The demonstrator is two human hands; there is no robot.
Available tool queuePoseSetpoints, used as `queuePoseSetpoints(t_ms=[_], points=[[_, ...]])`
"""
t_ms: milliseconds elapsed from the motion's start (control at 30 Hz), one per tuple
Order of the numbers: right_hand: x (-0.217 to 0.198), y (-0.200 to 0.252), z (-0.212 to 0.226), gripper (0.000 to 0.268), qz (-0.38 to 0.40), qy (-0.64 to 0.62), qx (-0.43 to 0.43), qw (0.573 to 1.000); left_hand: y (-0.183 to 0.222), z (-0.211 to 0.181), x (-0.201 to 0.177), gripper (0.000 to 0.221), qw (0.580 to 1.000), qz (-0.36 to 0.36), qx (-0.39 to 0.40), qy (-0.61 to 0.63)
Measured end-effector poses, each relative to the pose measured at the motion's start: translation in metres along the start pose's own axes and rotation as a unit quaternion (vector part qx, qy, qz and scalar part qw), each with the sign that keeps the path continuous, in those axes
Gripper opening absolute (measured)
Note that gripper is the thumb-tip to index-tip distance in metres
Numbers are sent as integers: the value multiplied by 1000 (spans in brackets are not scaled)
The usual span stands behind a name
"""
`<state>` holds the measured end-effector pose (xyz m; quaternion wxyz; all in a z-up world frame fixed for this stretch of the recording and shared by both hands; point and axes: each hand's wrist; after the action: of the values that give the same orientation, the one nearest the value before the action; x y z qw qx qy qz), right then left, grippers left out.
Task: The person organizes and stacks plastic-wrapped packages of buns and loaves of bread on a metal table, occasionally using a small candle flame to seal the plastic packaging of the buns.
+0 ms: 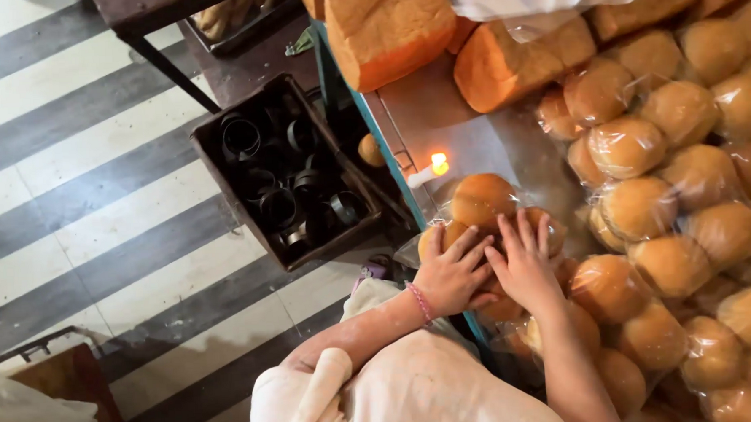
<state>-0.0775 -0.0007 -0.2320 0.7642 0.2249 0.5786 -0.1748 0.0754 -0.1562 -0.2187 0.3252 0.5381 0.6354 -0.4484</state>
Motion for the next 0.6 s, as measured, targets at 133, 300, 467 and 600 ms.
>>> queuePoseSetpoints(t_ms=[133,300,467,600], points=[[-11,-14,17,73,4,47,97,994,7,9,7,67,999,-45,27,2],[7,-22,-13,66,-75,4,152,985,21,22,15,61,998,-40,50,2],[-35,12,3,60,-79,8,217,973,3,10,-14,67,996,86,34,-3],[-58,83,11,57,-69,-19,254,965,-16,-9,-13,67,990,105,55,80]])
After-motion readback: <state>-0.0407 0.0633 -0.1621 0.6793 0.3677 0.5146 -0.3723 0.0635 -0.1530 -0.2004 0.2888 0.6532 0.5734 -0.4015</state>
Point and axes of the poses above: each hand's wrist, its own y-axis away from the middle knuckle, its own x-axis out of the palm, z = x × y, and after that the axes turned 9 degrees about z, right-handed
